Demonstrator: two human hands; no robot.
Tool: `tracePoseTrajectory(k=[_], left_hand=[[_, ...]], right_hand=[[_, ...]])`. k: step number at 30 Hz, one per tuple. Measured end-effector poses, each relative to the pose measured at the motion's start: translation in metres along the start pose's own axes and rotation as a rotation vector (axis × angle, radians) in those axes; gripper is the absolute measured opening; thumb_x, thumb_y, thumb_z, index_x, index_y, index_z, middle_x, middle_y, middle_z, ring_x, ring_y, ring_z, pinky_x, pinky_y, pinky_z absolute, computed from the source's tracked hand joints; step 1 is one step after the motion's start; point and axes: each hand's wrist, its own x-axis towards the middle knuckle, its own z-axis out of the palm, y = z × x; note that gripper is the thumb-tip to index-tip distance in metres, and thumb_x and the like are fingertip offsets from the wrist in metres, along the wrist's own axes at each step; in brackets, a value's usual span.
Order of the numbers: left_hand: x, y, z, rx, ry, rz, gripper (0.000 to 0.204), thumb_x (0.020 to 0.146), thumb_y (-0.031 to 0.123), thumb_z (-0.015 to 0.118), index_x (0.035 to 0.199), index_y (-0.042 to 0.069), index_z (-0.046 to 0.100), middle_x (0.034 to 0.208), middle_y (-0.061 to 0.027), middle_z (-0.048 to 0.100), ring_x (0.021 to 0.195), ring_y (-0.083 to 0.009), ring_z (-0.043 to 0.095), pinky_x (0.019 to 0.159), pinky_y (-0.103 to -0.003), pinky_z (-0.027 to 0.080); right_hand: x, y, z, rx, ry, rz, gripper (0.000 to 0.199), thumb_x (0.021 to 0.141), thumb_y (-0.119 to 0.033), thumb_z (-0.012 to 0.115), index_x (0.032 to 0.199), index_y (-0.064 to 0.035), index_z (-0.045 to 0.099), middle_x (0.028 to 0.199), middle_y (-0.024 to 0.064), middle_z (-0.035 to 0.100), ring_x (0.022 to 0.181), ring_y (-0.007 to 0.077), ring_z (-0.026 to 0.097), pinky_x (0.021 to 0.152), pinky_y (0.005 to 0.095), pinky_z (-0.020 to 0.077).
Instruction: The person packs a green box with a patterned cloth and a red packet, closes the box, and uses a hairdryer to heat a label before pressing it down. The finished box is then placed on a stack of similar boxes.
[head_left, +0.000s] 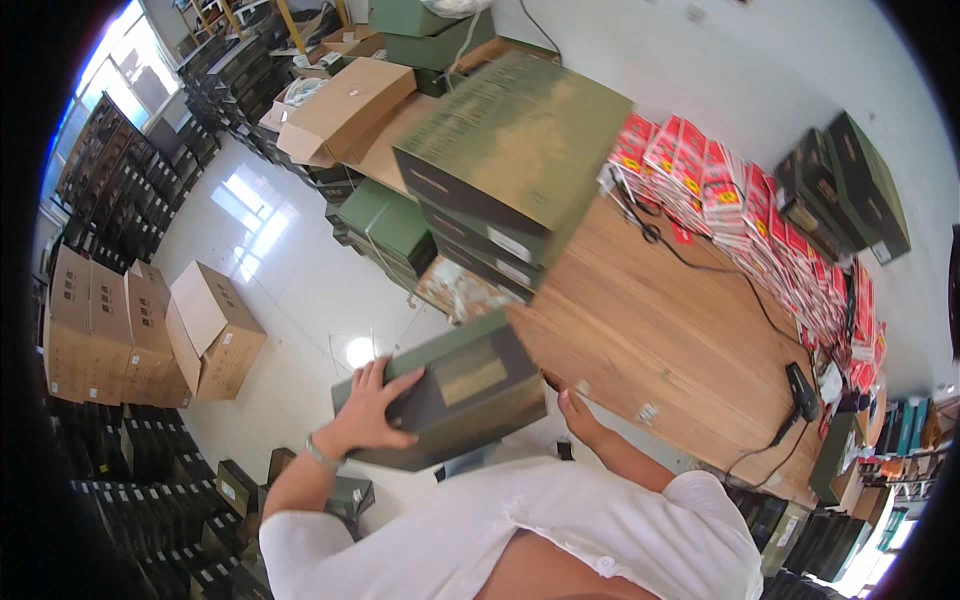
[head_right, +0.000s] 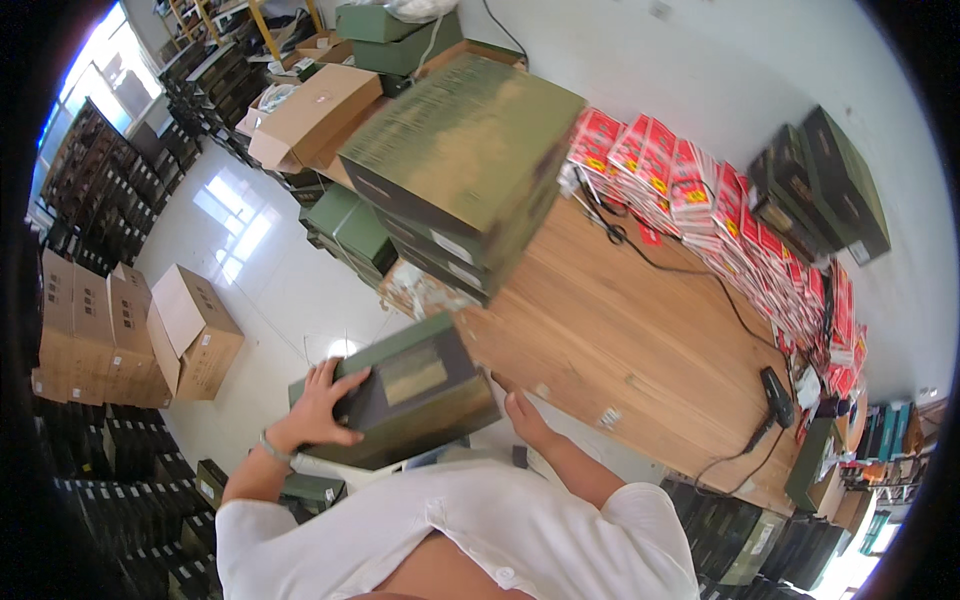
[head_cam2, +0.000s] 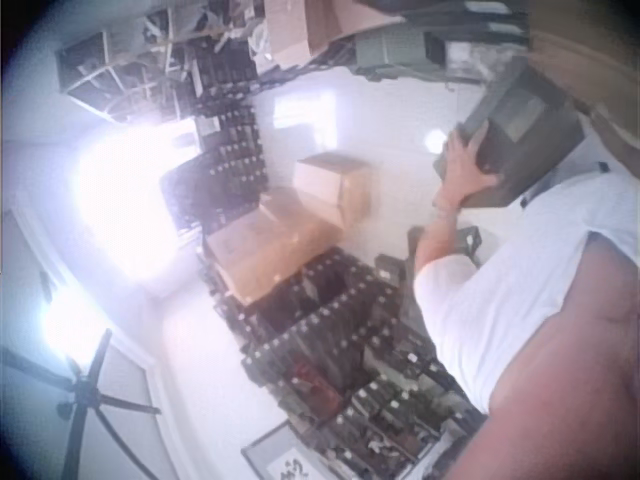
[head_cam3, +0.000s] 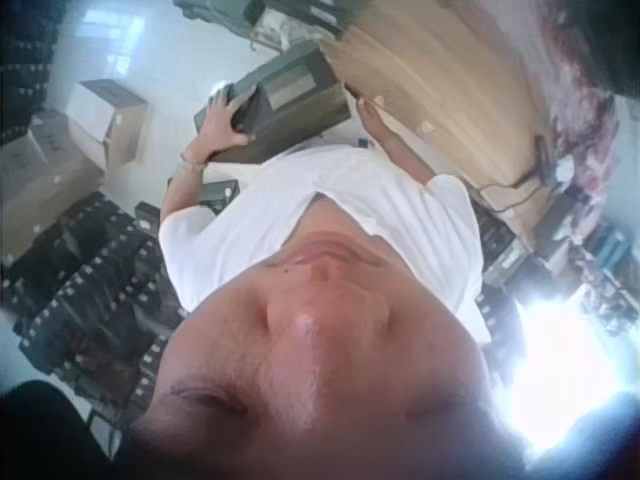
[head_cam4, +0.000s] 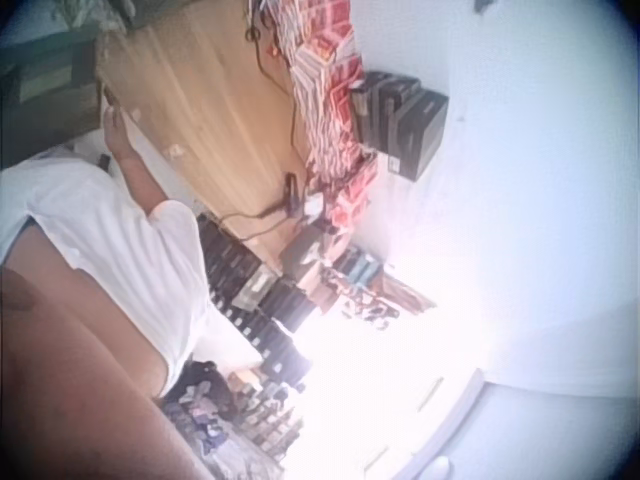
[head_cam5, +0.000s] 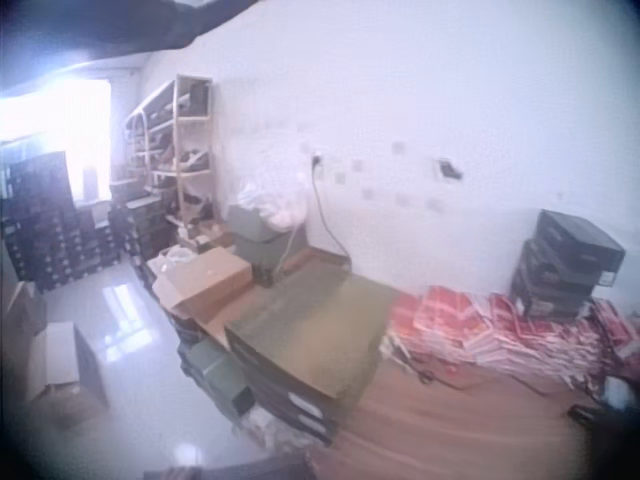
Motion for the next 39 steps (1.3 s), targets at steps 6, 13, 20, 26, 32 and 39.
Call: tracePoseTrajectory(k=[6,13,20,26,32,39], left_hand=[[0.111,0.122,0.057,-0.135,-0.085,0.266,0.099,0.060,0.042,0.080,0.149,0.027,0.038,0.141,-0.0313,0.033,0.129,-0.0506,0.033,0.110,-0.054,0.026],[0.285,0.246,0.162,-0.160,-0.485,0.489,0.086,0.075,0.042,0.074,0.150,0.023,0.036,0.136,-0.0260,0.043,0.126,-0.0402,0.044,0.105,-0.046,0.037],[0.324,0.287,0.201,0.059,-0.148,0.161,0.060,0.088,0.029,0.059,0.141,0.006,0.044,0.141,-0.0233,0.047,0.130,-0.0390,0.045,0.106,-0.046,0.039],[0.299,0.144,0.268,-0.489,0.272,-0.079,0.053,0.093,0.032,0.052,0.134,-0.002,0.045,0.121,-0.0194,0.062,0.109,-0.0399,0.058,0.089,-0.052,0.045],[0.244,0.108,0.296,-1.020,-0.359,-0.479,0.078,0.099,0.063,0.028,0.142,0.001,0.042,0.139,-0.0142,0.053,0.128,-0.0288,0.048,0.104,-0.042,0.040],[0.304,0.027,0.277,-1.205,-0.366,-0.340,0.080,0.097,0.066,0.030,0.148,0.004,0.039,0.150,-0.0142,0.042,0.139,-0.0267,0.037,0.115,-0.036,0.023]], right_hand=[[-0.131,-0.005,-0.111,-0.185,0.355,-0.076,0.063,0.103,-0.033,0.045,0.151,0.0019,0.023,0.153,0.0195,0.031,0.142,0.0283,0.028,0.116,0.0378,0.0204],[-0.216,0.024,-0.162,-0.165,1.085,0.037,0.049,0.099,-0.028,0.054,0.136,0.0028,0.045,0.126,0.0243,0.055,0.120,0.0350,0.052,0.101,0.0424,0.0393],[-0.210,0.027,-0.175,-0.495,1.224,0.536,0.048,0.094,-0.032,0.058,0.127,0.0031,0.054,0.113,0.0301,0.061,0.107,0.0469,0.056,0.091,0.0503,0.0451],[-0.222,0.081,-0.198,-0.024,1.121,0.518,0.068,0.097,-0.055,0.045,0.137,0.0000,0.048,0.128,0.0243,0.058,0.120,0.0372,0.055,0.101,0.0442,0.0426],[-0.236,0.107,-0.201,0.867,0.806,0.452,0.077,0.097,-0.067,0.033,0.139,-0.0043,0.049,0.139,0.0123,0.053,0.126,0.0253,0.051,0.105,0.0388,0.0408],[-0.187,0.069,-0.184,0.721,0.850,0.587,0.062,0.098,-0.056,0.042,0.138,-0.0098,0.050,0.135,0.0095,0.056,0.116,0.0242,0.057,0.097,0.0384,0.0452]])
